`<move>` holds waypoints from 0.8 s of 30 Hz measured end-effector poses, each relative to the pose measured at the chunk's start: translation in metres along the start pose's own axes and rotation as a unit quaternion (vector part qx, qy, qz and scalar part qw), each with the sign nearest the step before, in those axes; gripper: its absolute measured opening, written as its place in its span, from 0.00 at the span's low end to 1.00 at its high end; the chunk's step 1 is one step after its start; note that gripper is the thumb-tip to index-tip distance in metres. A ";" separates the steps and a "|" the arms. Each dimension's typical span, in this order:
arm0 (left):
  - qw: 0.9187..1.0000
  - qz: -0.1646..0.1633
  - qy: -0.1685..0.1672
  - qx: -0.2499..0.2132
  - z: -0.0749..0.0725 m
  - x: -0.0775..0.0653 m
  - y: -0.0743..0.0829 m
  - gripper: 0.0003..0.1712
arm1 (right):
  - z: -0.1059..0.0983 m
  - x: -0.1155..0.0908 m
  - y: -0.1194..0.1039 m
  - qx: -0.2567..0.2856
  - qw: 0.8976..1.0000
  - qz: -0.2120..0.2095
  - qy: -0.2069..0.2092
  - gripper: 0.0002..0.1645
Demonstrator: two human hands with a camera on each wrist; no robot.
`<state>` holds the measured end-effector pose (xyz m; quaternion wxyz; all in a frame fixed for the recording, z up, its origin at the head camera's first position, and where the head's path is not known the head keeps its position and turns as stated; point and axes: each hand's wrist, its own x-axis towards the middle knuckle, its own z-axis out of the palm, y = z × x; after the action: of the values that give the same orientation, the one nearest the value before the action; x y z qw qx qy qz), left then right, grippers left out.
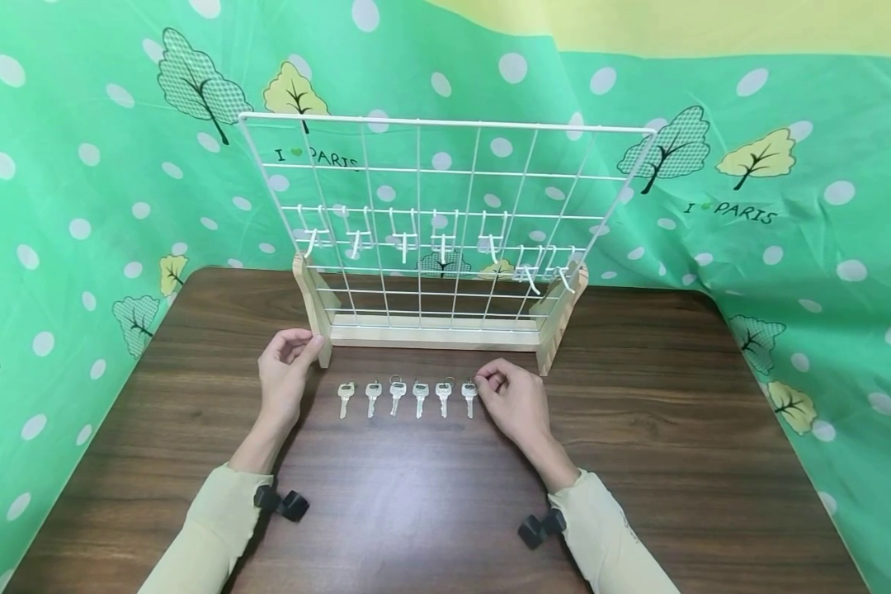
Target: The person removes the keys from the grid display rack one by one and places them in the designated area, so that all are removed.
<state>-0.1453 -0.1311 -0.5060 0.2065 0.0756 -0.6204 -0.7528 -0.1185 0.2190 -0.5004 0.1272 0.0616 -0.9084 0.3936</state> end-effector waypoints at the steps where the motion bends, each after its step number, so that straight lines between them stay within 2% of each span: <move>1: 1.000 0.000 0.000 0.000 0.000 0.000 0.000 0.10 | 0.000 0.000 0.000 0.006 1.000 0.008 0.000 0.05; 14: 1.000 -0.002 -0.001 -0.008 0.001 0.000 0.000 0.11 | -0.003 0.000 -0.005 0.068 0.995 0.040 0.064 0.03; 24: 1.000 0.001 -0.001 -0.004 0.000 0.000 0.000 0.10 | -0.007 0.003 -0.015 0.132 0.982 0.025 0.134 0.02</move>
<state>-0.1457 -0.1311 -0.5065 0.2071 0.0735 -0.6176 -0.7551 -0.1172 0.2143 -0.4843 0.2287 0.0023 -0.8245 0.5176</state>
